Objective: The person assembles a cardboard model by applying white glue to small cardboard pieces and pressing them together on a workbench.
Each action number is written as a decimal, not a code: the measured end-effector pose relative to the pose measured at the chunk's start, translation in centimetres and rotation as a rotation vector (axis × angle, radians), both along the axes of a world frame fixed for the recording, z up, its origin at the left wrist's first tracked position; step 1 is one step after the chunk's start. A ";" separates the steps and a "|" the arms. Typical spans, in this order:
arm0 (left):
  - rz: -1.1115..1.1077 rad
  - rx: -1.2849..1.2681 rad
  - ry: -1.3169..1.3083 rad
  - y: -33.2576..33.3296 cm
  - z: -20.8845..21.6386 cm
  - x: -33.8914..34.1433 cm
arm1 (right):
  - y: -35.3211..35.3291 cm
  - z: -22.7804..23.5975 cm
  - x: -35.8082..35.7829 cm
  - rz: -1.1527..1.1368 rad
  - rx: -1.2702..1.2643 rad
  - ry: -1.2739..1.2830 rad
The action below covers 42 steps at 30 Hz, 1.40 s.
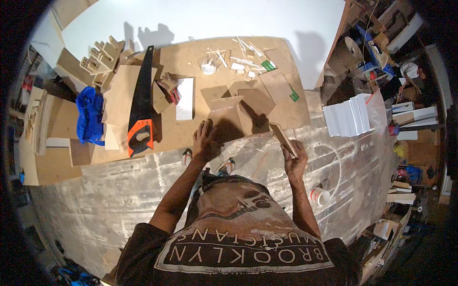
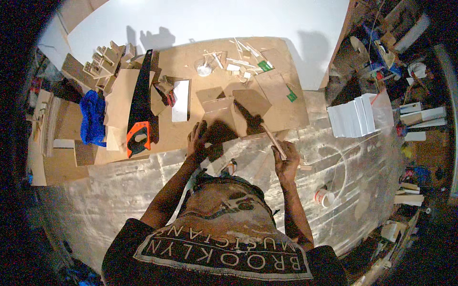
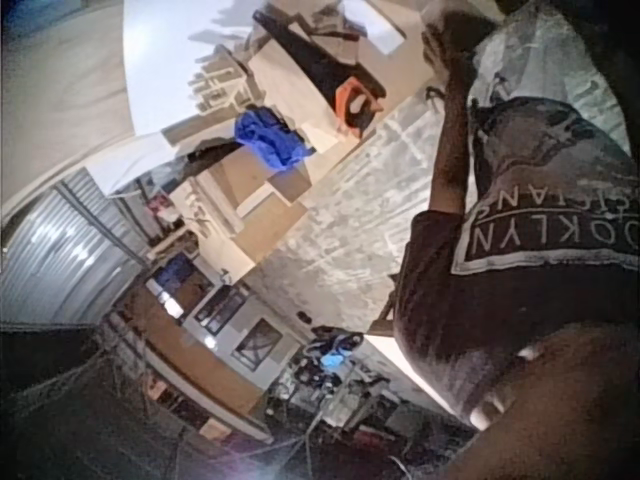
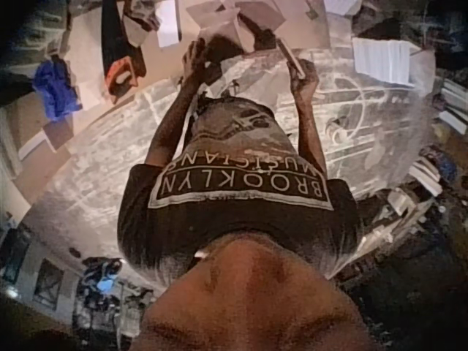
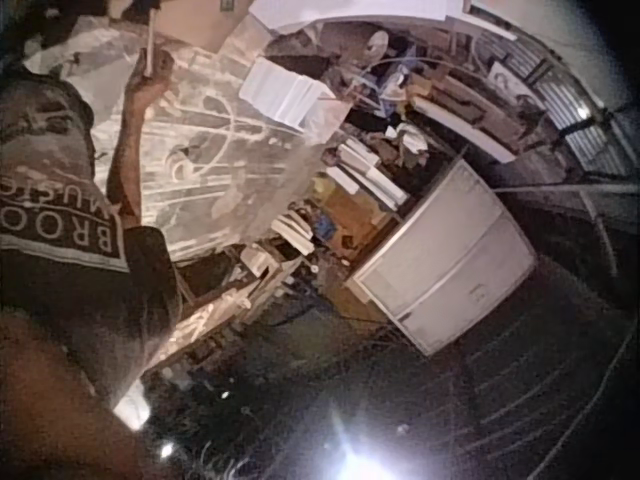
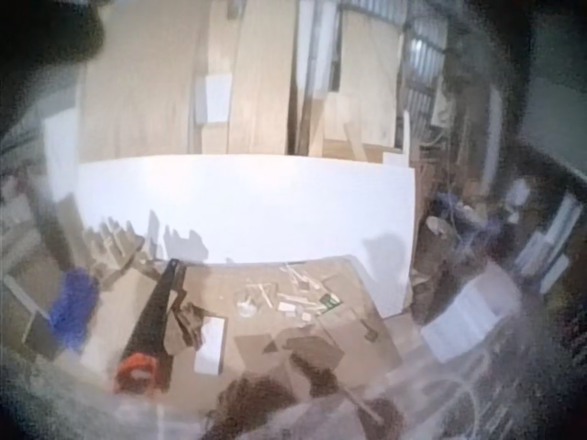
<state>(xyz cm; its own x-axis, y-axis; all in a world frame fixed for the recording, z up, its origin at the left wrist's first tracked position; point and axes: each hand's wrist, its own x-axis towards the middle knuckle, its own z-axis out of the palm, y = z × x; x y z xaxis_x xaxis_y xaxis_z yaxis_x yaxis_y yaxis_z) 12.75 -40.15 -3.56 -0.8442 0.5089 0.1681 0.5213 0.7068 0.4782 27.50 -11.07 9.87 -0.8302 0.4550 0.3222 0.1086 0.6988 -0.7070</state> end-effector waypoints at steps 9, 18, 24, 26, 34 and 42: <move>-0.038 0.038 0.050 -0.9 -1.1 -2.6 | -0.2 -1.4 -1.3 0.187 -0.152 -0.044; -0.222 0.009 0.143 -1.9 -1.3 -5.2 | 0.2 -5.1 -3.4 0.469 -0.145 -0.171; -0.182 0.030 0.170 -1.7 -2.1 -5.6 | -0.2 -8.4 -4.5 0.622 -0.048 -0.111; -0.180 -0.005 0.213 -1.7 -2.3 -5.9 | -0.4 -9.0 -4.9 0.653 -0.088 -0.081; -0.243 0.121 0.147 -0.9 -0.2 -6.6 | -1.7 -9.8 -7.5 0.705 -0.138 -0.119; -0.265 0.149 0.233 -1.6 0.2 -5.3 | -2.8 -10.9 -8.4 0.722 -0.140 -0.096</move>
